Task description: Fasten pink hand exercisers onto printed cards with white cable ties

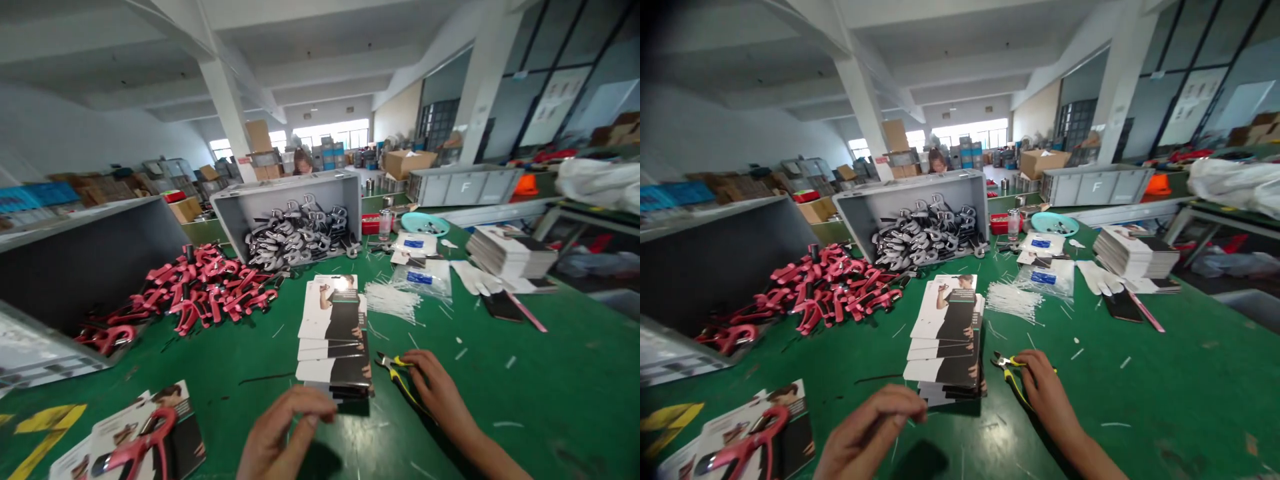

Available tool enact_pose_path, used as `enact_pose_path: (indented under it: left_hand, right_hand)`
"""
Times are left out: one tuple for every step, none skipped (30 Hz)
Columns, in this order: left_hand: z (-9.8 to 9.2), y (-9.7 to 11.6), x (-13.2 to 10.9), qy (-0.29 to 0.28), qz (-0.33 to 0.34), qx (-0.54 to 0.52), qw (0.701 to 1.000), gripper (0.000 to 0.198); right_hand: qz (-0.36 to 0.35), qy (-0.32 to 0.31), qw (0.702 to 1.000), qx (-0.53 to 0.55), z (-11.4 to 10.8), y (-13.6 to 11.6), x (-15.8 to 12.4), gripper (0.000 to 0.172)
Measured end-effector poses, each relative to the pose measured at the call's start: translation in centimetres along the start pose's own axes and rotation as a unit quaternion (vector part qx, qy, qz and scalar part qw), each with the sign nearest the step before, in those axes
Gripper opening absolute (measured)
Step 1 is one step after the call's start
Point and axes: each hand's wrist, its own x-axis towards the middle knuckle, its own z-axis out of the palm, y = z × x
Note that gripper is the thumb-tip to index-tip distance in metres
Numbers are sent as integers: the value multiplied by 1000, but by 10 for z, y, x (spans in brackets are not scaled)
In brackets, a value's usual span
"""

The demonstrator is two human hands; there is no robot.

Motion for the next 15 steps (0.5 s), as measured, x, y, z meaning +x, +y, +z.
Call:
enact_pose_path:
  left_hand:
    - [-9,-7,14,71,-6,8,997,19]
    - [-18,-15,29,139,-15,11,990,20]
    - [-26,-25,46,191,-31,9,981,24]
    - [-31,-36,63,221,-47,9,974,31]
    - [-34,-47,80,236,-63,13,970,39]
    - [-34,-57,96,238,-83,23,967,49]
    - [-31,-66,109,228,-104,35,968,58]
    - [-27,-73,119,205,-120,42,970,65]
    - [-21,-79,125,174,-132,44,975,69]
    - [-15,-83,127,146,-139,41,979,69]
    - [-9,-84,126,125,-142,36,981,69]
    - [-4,-85,122,113,-143,31,983,68]
    - [1,-85,116,114,-143,30,983,68]
    - [4,-84,110,124,-146,32,981,69]
    - [7,-83,104,134,-147,35,979,70]
  right_hand:
    - [4,-12,1000,-7,-2,5,13,25]
    - [5,-23,1000,-18,-4,9,27,24]
    - [6,-32,999,-29,-4,14,41,22]
    - [7,-39,998,-40,-3,18,56,21]
    - [9,-45,998,-48,-1,23,71,20]
    - [12,-50,997,-57,2,26,85,20]
    - [16,-56,996,-67,5,30,99,20]
    - [20,-62,995,-80,8,33,111,20]
    - [25,-70,993,-93,11,36,122,20]
    - [31,-77,991,-107,14,39,132,20]
    - [37,-84,988,-123,17,42,140,21]
    - [44,-90,985,-138,20,44,147,20]
    - [49,-97,982,-153,21,46,153,20]
    - [53,-104,979,-166,22,48,157,18]
    - [56,-112,976,-176,23,49,161,16]
